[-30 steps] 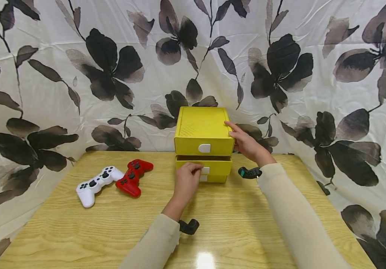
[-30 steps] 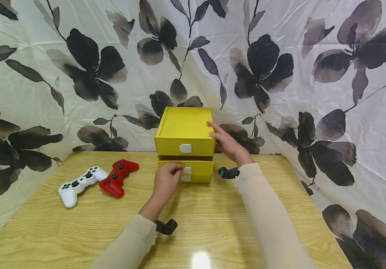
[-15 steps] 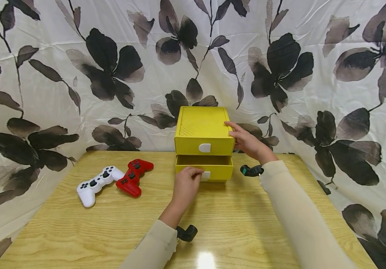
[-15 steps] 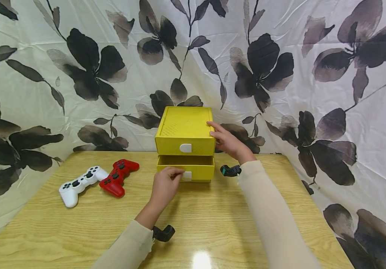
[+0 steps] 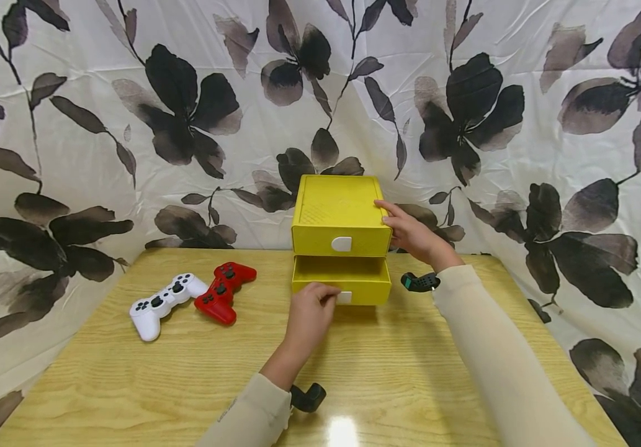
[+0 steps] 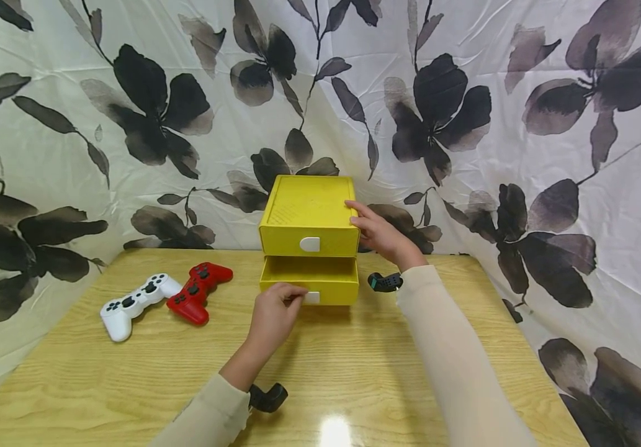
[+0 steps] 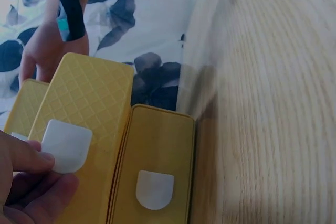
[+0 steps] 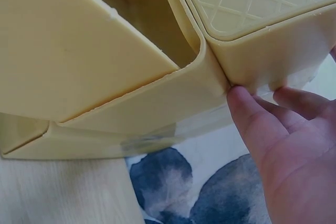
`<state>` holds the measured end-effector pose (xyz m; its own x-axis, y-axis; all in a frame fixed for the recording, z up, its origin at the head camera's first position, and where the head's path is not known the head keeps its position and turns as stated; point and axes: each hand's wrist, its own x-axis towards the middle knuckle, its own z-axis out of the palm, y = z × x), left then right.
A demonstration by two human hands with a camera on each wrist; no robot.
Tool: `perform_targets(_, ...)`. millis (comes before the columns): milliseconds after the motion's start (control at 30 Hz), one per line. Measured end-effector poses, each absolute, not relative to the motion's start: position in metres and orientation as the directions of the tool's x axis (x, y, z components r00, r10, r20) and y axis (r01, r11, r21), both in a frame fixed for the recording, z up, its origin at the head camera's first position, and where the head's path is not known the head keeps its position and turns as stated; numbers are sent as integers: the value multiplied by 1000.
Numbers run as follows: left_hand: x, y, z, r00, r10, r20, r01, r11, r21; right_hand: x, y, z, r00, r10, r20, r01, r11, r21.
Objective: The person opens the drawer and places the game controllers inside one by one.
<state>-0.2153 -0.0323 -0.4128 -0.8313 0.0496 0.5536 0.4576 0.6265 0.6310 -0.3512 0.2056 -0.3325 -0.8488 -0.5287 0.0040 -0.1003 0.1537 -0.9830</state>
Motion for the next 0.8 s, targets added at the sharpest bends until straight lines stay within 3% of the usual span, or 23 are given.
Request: perform_targets(800, -187, -34, -413, -822, 75, 565, 464, 663, 588, -351, 205, -332, -856, -518, -2, -92, 157, -983)
